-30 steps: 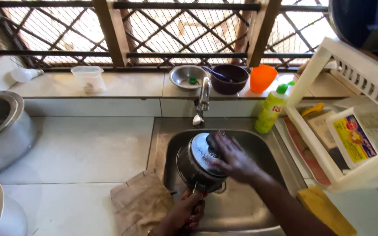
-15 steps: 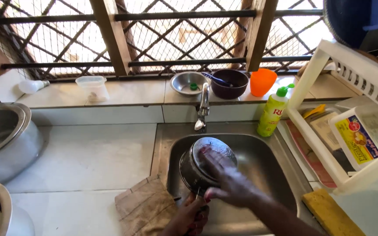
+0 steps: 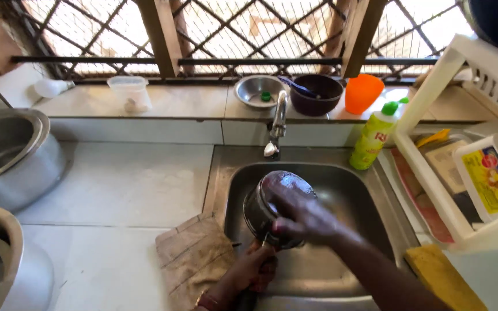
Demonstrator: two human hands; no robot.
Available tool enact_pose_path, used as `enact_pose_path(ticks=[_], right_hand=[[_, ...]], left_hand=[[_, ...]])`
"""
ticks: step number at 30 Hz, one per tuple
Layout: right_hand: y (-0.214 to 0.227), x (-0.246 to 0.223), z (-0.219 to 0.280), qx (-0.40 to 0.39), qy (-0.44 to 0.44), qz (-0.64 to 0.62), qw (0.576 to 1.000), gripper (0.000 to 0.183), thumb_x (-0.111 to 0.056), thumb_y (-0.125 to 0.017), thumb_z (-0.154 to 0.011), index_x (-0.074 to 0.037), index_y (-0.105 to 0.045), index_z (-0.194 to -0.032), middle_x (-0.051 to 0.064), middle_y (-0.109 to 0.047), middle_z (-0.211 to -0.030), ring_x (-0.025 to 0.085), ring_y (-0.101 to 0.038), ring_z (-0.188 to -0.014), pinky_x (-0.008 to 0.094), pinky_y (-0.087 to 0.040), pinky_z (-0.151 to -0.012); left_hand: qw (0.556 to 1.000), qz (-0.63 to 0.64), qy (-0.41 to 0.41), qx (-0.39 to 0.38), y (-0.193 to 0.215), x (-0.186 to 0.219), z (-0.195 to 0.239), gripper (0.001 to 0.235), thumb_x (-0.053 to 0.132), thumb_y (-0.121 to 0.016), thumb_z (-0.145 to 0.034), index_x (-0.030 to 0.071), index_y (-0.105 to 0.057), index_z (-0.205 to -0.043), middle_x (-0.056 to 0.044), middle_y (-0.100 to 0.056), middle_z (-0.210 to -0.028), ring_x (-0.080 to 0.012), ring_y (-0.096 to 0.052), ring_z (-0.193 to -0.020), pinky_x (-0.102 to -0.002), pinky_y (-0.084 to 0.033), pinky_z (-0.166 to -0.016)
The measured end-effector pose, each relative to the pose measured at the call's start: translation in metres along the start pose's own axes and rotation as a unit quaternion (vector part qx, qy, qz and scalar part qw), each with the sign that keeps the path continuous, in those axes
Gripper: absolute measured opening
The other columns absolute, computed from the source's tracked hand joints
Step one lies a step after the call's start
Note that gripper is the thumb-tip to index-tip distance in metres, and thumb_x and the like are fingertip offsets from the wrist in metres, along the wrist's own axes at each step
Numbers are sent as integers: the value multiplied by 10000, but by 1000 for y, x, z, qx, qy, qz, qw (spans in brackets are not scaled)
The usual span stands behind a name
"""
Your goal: The person washes a small black saucepan in a kitchen sink. They scrub the inside and outside of the pan with a cloth, rinse it under running water, and then wash their hands. The pan is placed on the counter next to the sink.
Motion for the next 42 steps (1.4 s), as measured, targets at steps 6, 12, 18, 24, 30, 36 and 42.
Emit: enact_pose_path(ticks=[6,12,18,24,30,36,42], right_hand=[[-4,-31,-2,15,7,-41,999,1042,-659,-634,-862,-105,-198,-1629,190,-214,-1704,339,-195,-1584,492,-106,-1264],[-6,71,0,-49,-168,49,983,979,-756,-353,-889,-175,-138,-1647,92,-131,-1729,231,-113,-1600,452,-60,-1258],[-12,-50,7,15,45,0,999,1146,-827,-486,-842,24,-275,-1580,289,-283,-1646,397,-228,-1555,518,-113,-1257],[-26,94,20,28,-118,61,991,1019,-587,-673,-889,-96,-182,-1635,161,-181,-1712,335,-159,-1582,471,-83,-1258],[-22,-6,18,15,6,-60,998,922,-604,-602,-937,-88,-256,-1618,196,-232,-1701,320,-181,-1585,462,-127,-1252],[-31,28,59,61,-43,-3,997,947,-588,-661,-918,-59,-277,-1603,193,-279,-1680,350,-206,-1568,451,-143,-1256],[-14,-52,-5,15,1,14,1000,1124,-837,-391,-841,-34,-232,-1611,202,-238,-1691,331,-187,-1580,494,-73,-1267]], left_hand=[[991,66,-97,61,5,6,4,240,338,-716,-1001,198,-532,-1064,-13,-342,-481,-120,-330,-318,-272,-231,-291],[998,5,0,57,-1,7,11,135,249,-648,-974,248,-515,-953,12,-376,-591,-78,-278,-339,-242,-190,-279],[658,-642,-387,68,93,0,-43,565,153,-767,-768,135,-594,-1305,-241,-574,-1301,-401,-613,-1131,-434,-498,-926],[999,1,-43,31,59,-18,-32,204,436,-608,-1061,264,-499,-1042,-44,-329,-579,-142,-314,-368,-270,-198,-331],[764,-583,-274,34,54,28,-12,388,68,-525,-796,171,-675,-1138,7,-671,-827,-98,-597,-703,-310,-485,-579],[998,36,-52,30,66,-12,-39,175,231,-647,-1023,124,-521,-968,-68,-354,-562,-154,-320,-330,-261,-202,-303],[989,14,-128,73,67,-22,-34,388,380,-750,-961,170,-439,-860,17,-352,-554,-143,-388,-376,-332,-295,-319]])
Point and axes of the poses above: each hand's wrist, its own z-axis away from the middle knuckle, its own y-axis out of the back of the hand, x = y × z, the point moved 6 cm from there along -z, towards the middle knuckle
